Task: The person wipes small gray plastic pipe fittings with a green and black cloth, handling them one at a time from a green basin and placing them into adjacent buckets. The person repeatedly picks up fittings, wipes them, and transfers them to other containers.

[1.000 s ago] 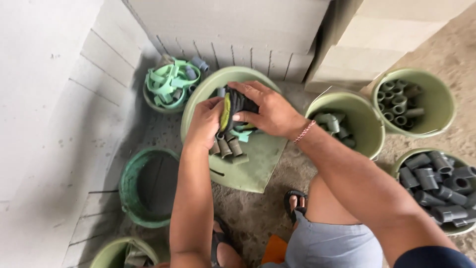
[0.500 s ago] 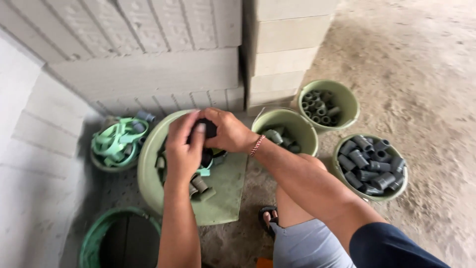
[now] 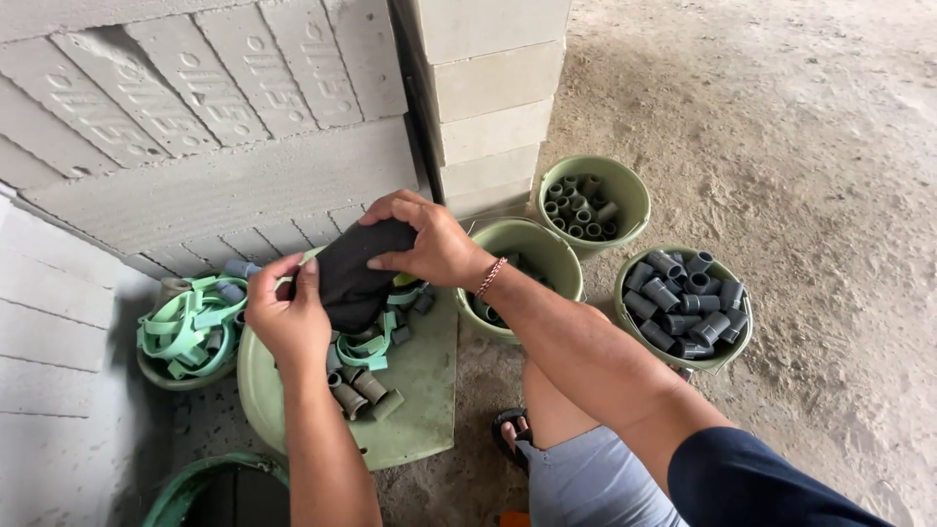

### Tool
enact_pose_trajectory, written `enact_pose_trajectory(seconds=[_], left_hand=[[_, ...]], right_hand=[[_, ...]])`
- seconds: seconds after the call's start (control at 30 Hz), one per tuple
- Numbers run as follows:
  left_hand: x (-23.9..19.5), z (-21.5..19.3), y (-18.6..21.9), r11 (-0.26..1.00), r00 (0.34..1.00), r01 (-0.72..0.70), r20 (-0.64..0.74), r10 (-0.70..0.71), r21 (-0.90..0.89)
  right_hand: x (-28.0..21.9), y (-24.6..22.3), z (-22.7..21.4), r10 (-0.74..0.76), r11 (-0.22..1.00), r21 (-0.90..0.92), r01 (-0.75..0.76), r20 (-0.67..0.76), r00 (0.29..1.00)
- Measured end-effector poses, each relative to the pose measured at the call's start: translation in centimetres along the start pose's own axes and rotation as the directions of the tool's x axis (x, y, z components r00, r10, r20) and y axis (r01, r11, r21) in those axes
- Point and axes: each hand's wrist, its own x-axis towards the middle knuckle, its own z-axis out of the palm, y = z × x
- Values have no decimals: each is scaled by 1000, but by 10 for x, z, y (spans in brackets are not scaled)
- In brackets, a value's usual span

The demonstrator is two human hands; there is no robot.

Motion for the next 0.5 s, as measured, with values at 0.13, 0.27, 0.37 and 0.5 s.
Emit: enact_pose_trajectory(seconds=[0.13, 0.27, 0.37, 0.5], left_hand=[[3, 7, 20, 953, 978, -209, 74, 197, 218], [-11, 24, 60, 917, 850, -377, 345, 397, -129], [-31, 39, 26, 880, 865, -475, 177, 470, -17], [-45, 36, 7, 855, 849, -518, 107, 518, -26]], right_hand=[[-3, -6, -1, 64, 997, -50, -64, -19, 998], [-9, 10, 10, 262, 965, 9, -262, -41, 964], [-12, -10, 14, 401, 913, 89, -399, 0, 916], [-9, -4, 19, 488, 861, 147, -487, 32, 872]])
